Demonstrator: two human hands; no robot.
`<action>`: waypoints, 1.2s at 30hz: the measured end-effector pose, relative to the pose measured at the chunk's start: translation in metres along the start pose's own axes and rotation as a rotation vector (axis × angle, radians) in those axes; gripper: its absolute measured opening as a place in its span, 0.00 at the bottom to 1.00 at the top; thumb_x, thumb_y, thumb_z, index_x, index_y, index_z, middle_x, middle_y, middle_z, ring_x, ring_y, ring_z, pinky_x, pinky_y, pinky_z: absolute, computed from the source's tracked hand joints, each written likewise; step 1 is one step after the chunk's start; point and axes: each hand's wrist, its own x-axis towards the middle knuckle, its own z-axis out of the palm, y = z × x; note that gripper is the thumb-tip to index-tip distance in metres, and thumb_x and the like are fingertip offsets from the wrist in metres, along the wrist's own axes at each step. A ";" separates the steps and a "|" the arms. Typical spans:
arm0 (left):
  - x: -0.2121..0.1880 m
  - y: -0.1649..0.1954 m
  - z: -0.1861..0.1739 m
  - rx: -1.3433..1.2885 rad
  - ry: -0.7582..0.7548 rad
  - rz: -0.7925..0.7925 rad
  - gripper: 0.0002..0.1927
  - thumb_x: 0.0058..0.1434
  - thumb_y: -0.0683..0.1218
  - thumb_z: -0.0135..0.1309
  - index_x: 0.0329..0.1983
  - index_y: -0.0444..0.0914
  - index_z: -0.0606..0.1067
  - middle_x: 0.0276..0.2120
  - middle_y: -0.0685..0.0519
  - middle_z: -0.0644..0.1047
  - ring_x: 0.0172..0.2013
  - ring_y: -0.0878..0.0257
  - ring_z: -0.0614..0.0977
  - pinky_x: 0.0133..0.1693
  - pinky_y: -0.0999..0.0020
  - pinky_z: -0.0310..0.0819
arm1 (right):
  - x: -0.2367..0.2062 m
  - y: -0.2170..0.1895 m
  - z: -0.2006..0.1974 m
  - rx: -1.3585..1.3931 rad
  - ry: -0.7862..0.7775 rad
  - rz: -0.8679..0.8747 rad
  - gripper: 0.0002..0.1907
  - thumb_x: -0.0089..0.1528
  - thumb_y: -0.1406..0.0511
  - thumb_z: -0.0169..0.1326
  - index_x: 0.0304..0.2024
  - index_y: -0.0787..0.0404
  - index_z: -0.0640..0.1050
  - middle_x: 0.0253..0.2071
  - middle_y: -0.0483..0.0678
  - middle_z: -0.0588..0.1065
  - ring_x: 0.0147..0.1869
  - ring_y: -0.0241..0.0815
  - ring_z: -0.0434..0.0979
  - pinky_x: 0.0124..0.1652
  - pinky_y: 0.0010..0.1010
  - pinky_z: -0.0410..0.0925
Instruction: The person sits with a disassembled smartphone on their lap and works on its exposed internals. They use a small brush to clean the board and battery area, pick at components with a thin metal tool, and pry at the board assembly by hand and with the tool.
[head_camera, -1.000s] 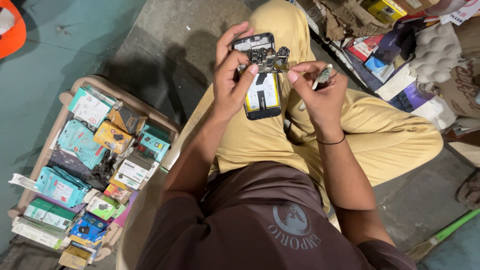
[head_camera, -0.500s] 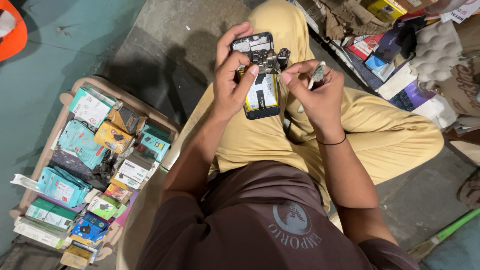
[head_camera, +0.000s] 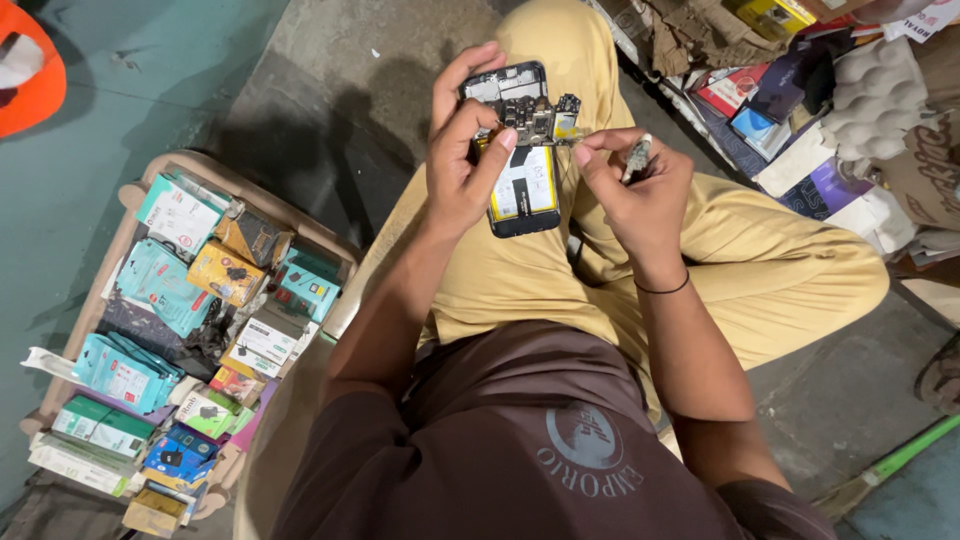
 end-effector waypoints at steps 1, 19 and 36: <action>0.000 0.000 0.000 0.005 -0.001 -0.001 0.09 0.69 0.37 0.55 0.34 0.32 0.68 0.72 0.43 0.63 0.70 0.50 0.69 0.69 0.57 0.65 | 0.000 -0.001 0.000 -0.010 0.013 -0.017 0.04 0.66 0.72 0.63 0.40 0.68 0.81 0.34 0.37 0.77 0.33 0.23 0.63 0.34 0.17 0.58; 0.001 0.002 0.000 0.025 -0.003 0.019 0.09 0.68 0.37 0.56 0.34 0.32 0.68 0.71 0.42 0.63 0.69 0.49 0.70 0.68 0.57 0.66 | -0.019 -0.035 0.027 -0.369 0.092 -0.268 0.08 0.62 0.72 0.66 0.42 0.65 0.83 0.29 0.44 0.78 0.28 0.29 0.70 0.32 0.22 0.63; 0.001 0.001 0.000 -0.009 -0.006 -0.009 0.08 0.67 0.38 0.56 0.33 0.32 0.69 0.72 0.42 0.63 0.69 0.50 0.69 0.69 0.56 0.64 | 0.022 -0.028 0.007 -0.213 0.036 -0.096 0.08 0.65 0.68 0.69 0.42 0.66 0.83 0.27 0.37 0.72 0.29 0.24 0.64 0.30 0.18 0.56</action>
